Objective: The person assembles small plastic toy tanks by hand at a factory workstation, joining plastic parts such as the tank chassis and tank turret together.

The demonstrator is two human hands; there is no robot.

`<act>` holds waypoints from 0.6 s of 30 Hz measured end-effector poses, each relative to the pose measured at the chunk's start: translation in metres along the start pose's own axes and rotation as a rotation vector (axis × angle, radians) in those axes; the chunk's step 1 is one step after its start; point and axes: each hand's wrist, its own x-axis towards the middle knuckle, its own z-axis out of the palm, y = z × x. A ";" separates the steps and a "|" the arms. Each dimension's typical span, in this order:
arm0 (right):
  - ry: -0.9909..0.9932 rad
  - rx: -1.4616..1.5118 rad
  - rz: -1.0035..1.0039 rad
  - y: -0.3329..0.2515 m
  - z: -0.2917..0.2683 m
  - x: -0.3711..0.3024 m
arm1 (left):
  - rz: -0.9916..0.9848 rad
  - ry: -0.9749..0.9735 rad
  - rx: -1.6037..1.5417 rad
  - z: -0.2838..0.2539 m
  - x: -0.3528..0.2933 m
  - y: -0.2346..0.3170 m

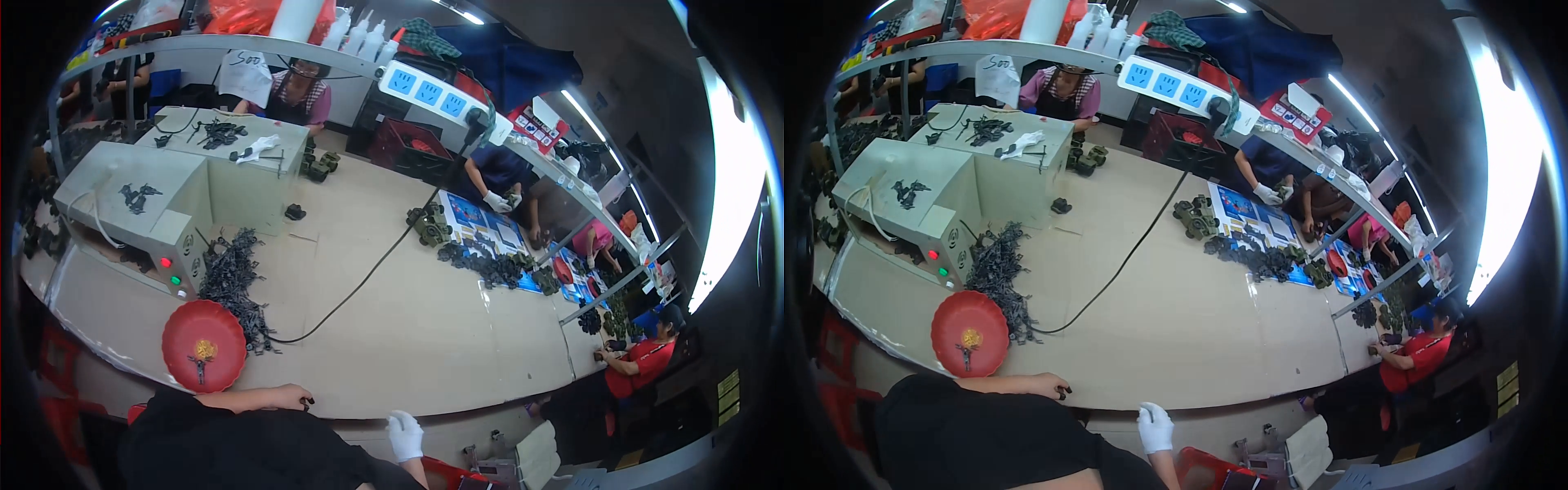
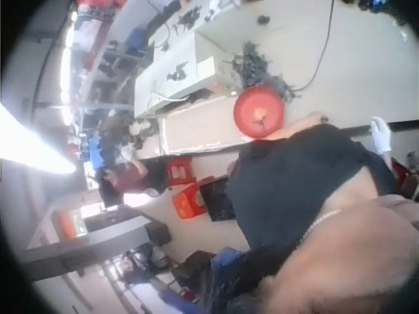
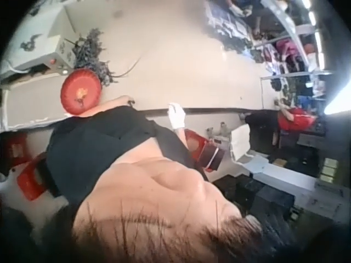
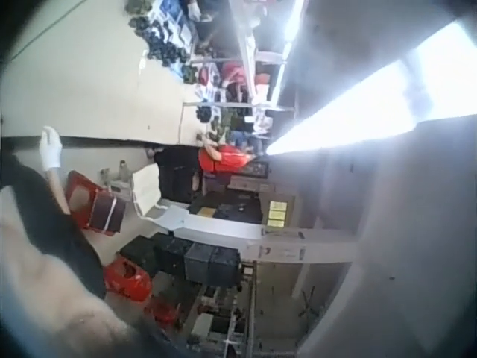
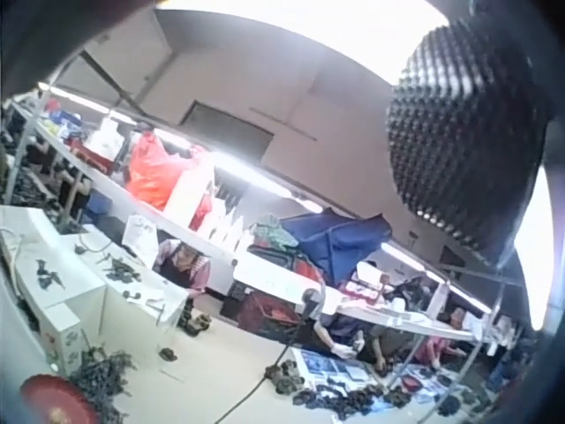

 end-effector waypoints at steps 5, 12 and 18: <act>-0.362 -0.328 -0.221 0.005 -0.009 0.070 | -0.079 0.231 0.011 -0.010 0.072 0.016; -0.348 -0.351 -0.336 0.036 -0.047 0.161 | -0.011 0.688 -0.069 -0.038 0.150 0.052; -0.542 -0.416 -0.237 0.033 -0.054 0.229 | -0.179 0.871 0.048 -0.056 0.195 0.059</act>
